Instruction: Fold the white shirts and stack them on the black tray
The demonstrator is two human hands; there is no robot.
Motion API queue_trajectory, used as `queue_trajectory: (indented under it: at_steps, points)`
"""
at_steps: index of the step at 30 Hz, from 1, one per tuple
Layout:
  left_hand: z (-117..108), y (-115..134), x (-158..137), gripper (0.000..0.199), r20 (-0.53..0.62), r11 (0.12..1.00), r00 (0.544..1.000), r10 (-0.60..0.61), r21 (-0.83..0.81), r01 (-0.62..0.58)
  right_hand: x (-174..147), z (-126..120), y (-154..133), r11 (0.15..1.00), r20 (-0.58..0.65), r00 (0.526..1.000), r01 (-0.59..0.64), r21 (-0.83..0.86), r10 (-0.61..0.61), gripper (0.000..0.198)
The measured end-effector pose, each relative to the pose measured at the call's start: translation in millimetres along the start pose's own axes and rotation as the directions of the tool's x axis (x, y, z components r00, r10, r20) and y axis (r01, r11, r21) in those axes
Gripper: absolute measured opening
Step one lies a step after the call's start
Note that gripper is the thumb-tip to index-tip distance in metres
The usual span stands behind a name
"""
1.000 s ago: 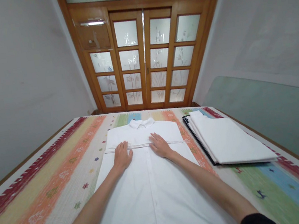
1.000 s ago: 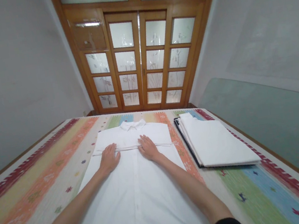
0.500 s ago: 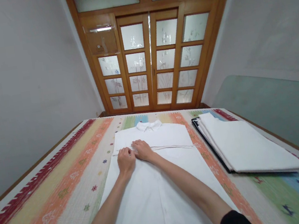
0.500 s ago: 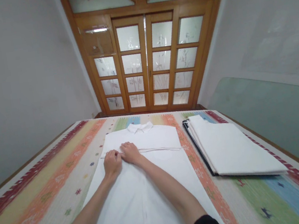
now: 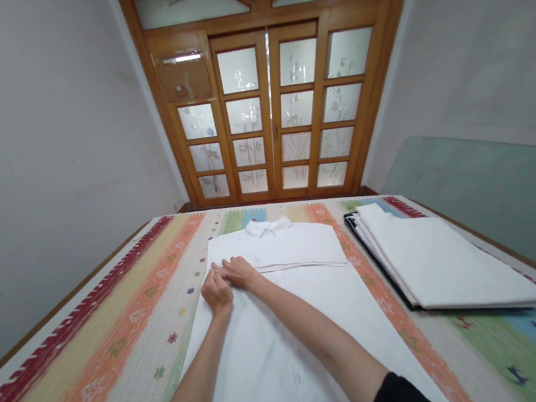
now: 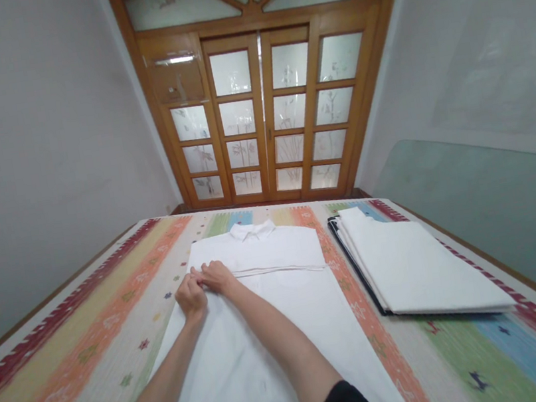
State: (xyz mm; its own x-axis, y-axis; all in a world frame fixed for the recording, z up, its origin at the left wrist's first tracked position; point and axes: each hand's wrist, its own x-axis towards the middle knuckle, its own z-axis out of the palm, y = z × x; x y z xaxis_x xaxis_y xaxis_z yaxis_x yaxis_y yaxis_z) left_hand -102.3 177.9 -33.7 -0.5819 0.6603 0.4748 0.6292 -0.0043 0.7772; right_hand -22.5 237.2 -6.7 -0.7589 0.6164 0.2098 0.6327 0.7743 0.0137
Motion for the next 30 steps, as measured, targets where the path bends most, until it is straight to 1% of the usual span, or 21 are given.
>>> queue_trajectory:
  at_steps: [3,6,8,9,10,11,12,13,14,16,17,19,21,23,24,26,28,30]
  points:
    - [-1.8,0.9,0.2,0.026,-0.008,1.000,1.000,-0.016,0.000,0.016,4.1,2.8,-4.7,0.991,-0.045,0.992,-0.117,0.059,0.120,0.026]
    - [-2.1,1.0,1.4,0.026,0.014,1.000,1.000,-0.013,0.015,0.013,8.5,3.2,0.1,0.962,-0.068,0.963,-0.256,0.092,0.262,0.022]
    - [-1.1,0.7,2.2,0.025,0.039,1.000,0.999,-0.003,0.029,0.002,8.3,0.5,13.2,0.931,-0.088,0.929,-0.349,0.108,0.359,0.024]
    - [-0.1,0.5,2.5,0.023,0.053,0.999,0.999,0.004,0.037,-0.006,6.3,-1.7,23.3,0.902,-0.122,0.898,-0.404,0.152,0.423,0.024]
    - [1.0,0.5,2.6,0.021,0.070,0.999,0.997,0.012,0.043,-0.015,2.6,-4.5,35.7,0.863,-0.170,0.854,-0.453,0.223,0.492,0.025]
    - [2.2,0.6,2.5,0.019,0.087,0.999,0.996,0.020,0.047,-0.024,-2.9,-7.8,50.1,0.792,-0.240,0.773,-0.489,0.366,0.588,0.023]
    - [3.6,0.9,2.3,0.016,0.105,0.998,0.994,0.026,0.046,-0.031,-10.4,-11.8,66.3,0.697,-0.309,0.661,-0.467,0.544,0.684,0.020]
    - [5.0,1.4,2.0,0.013,0.123,0.998,0.992,0.040,0.047,-0.046,-19.9,-16.4,83.7,0.603,-0.354,0.545,-0.387,0.698,0.760,0.017]
    - [6.5,2.2,1.6,0.011,0.144,0.996,0.987,0.068,0.053,-0.077,-31.3,-21.7,101.9,0.571,-0.370,0.489,-0.366,0.734,0.790,0.019]
    - [9.8,4.9,0.4,0.011,0.195,0.977,0.965,0.173,0.086,-0.193,-59.1,-33.9,138.4,0.530,-0.386,0.399,-0.362,0.767,0.832,0.026]
    - [11.8,6.8,-0.5,0.012,0.229,0.956,0.943,0.241,0.108,-0.271,-74.6,-40.7,155.7,0.509,-0.392,0.352,-0.361,0.781,0.850,0.029]
    - [17.0,12.2,-3.1,0.016,0.312,0.898,0.879,0.361,0.139,-0.418,-107.0,-54.9,186.9,0.472,-0.401,0.255,-0.367,0.801,0.880,0.032]
    - [24.3,20.3,-7.6,0.017,0.391,0.855,0.820,0.419,0.133,-0.501,-138.1,-68.1,211.8,0.423,-0.410,0.118,-0.375,0.825,0.905,0.030]
    - [34.3,31.4,-14.4,0.016,0.468,0.829,0.764,0.445,0.108,-0.549,-165.0,-78.6,230.2,0.397,-0.417,0.035,-0.385,0.833,0.908,0.025]
    - [40.3,38.0,-18.7,0.017,0.510,0.816,0.730,0.456,0.089,-0.572,-176.2,-82.4,237.2,0.387,-0.419,0.002,-0.388,0.836,0.908,0.023]
    - [53.9,53.0,-28.5,0.019,0.590,0.784,0.648,0.481,0.040,-0.619,-193.7,-87.5,247.7,0.377,-0.426,-0.045,-0.387,0.841,0.904,0.021]
    - [69.0,69.1,-38.8,0.020,0.649,0.752,0.566,0.508,-0.012,-0.659,-204.9,-90.4,254.7,0.374,-0.432,-0.078,-0.378,0.847,0.898,0.020]
    - [84.6,84.9,-48.1,0.021,0.682,0.724,0.503,0.530,-0.055,-0.688,-211.0,-93.5,259.9,0.379,-0.442,-0.106,-0.362,0.851,0.891,0.021]
